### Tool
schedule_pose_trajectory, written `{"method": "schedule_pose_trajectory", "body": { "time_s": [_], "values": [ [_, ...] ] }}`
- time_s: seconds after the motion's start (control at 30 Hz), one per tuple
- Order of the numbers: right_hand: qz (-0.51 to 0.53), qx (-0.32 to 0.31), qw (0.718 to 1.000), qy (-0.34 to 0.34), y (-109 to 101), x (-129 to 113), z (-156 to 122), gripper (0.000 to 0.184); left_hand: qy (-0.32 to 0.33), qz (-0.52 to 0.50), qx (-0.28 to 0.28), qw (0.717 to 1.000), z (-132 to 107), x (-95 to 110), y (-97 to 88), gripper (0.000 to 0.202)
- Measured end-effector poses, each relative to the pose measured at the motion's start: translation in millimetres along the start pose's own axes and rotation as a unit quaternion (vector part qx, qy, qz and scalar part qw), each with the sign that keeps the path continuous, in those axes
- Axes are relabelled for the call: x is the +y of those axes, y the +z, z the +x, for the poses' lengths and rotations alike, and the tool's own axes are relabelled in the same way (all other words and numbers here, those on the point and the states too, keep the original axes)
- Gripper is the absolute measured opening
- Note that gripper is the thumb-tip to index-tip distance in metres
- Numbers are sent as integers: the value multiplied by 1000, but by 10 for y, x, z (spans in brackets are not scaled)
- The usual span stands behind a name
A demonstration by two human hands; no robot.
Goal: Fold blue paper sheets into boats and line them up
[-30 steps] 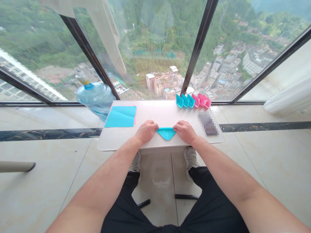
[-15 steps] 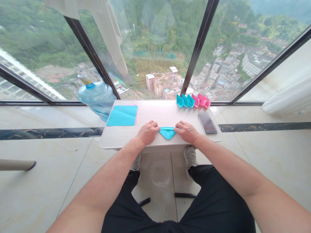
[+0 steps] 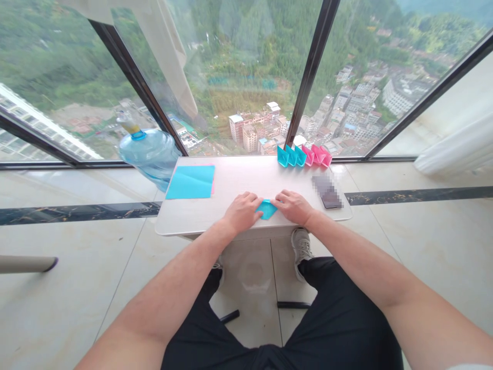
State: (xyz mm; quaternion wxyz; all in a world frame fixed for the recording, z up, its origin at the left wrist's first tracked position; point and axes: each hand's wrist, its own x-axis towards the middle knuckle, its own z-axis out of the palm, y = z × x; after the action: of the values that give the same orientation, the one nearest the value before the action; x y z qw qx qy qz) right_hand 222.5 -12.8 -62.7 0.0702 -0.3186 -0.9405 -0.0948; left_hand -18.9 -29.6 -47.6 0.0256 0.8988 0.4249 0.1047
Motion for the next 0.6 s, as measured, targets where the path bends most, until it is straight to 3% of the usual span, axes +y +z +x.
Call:
{"method": "schedule_pose_trajectory", "body": {
  "time_s": [0.2, 0.33, 0.6],
  "values": [
    [-3, -2, 1000, 1, -12, 0, 53, 31, 4, 1, -26, 1000, 74, 8, 19, 30],
    [6, -2, 1000, 5, -7, -4, 62, 28, 30, 5, -39, 999, 104, 25, 17, 27],
    [0, -5, 1000, 11, -29, 17, -14, 24, 18, 11, -44, 999, 77, 62, 42, 28]
  ]
}}
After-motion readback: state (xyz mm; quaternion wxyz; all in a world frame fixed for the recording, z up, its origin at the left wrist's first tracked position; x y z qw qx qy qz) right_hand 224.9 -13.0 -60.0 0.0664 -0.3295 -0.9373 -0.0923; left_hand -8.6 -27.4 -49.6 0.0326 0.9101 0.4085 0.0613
